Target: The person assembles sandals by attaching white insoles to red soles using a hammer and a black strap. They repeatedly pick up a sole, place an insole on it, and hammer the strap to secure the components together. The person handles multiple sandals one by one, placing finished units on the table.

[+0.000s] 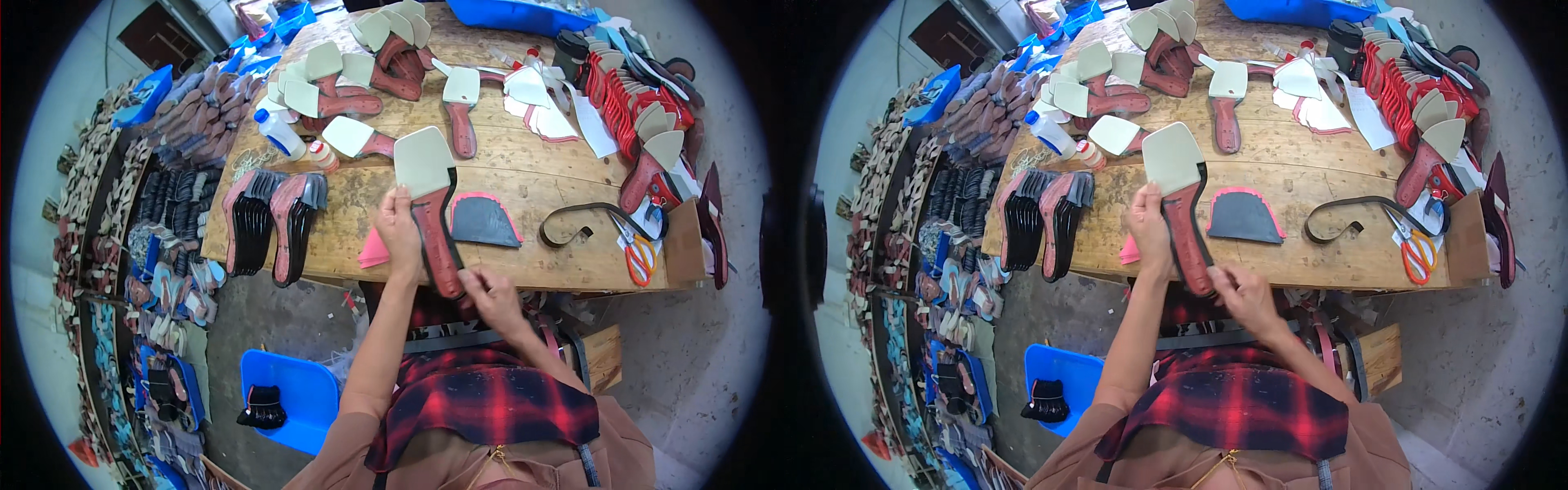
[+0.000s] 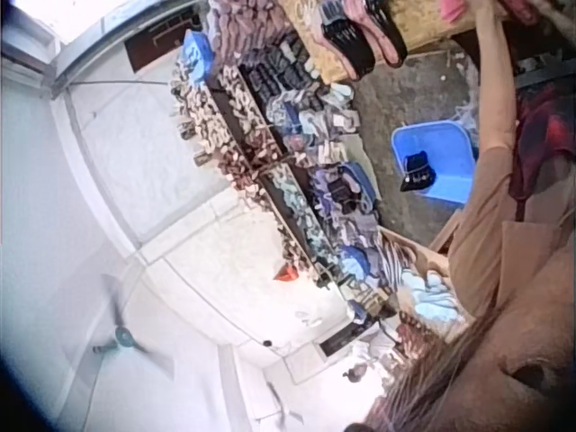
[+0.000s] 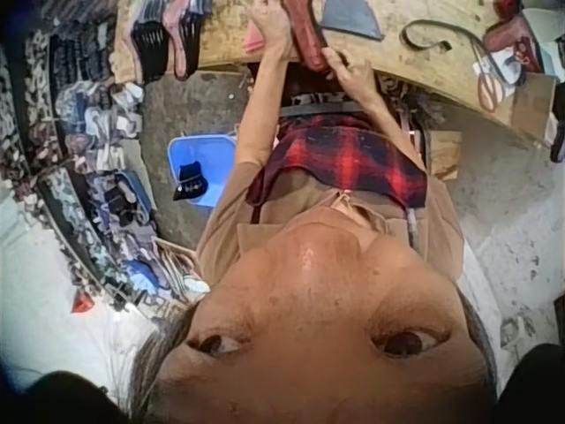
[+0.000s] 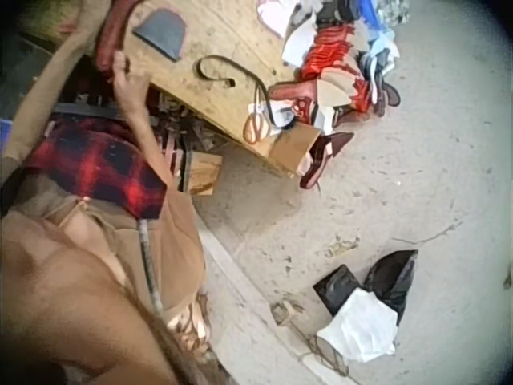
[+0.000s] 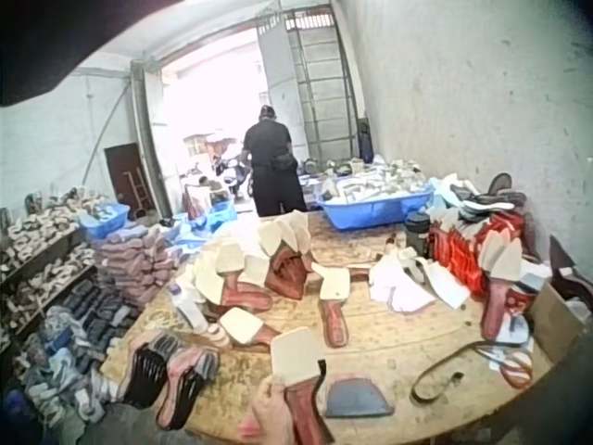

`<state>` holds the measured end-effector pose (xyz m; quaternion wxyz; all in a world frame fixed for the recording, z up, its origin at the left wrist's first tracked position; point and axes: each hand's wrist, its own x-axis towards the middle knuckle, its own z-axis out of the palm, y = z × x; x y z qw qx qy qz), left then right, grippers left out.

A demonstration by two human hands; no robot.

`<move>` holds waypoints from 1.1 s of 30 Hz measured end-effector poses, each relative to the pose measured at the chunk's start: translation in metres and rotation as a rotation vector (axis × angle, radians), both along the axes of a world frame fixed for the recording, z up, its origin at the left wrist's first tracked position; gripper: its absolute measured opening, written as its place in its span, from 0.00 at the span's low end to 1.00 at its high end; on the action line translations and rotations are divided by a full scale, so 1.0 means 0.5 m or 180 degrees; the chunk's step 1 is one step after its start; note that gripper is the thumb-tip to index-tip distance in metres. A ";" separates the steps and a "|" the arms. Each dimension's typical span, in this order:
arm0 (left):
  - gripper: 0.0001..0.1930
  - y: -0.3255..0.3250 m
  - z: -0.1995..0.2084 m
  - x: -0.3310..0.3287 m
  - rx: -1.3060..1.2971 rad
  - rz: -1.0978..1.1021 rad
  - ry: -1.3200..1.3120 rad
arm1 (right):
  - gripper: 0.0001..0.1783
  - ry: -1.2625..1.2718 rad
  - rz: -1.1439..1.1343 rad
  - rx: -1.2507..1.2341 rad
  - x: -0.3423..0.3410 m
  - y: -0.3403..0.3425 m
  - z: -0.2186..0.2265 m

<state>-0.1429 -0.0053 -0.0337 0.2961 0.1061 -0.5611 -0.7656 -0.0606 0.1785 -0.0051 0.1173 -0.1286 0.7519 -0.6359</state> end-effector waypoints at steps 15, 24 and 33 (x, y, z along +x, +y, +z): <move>0.18 0.132 0.103 0.100 0.0707 -0.1542 -0.0879 | 0.20 0.0122 -0.0264 -0.0601 -0.147 0.009 0.012; 0.21 0.097 0.064 0.100 0.1031 -0.1460 -0.0931 | 0.12 -0.0998 0.0749 -0.0738 0.006 0.063 0.002; 0.24 0.041 0.085 0.110 0.1472 -0.1232 -0.0488 | 0.14 -0.0197 0.0490 -0.0408 -0.038 -0.012 0.051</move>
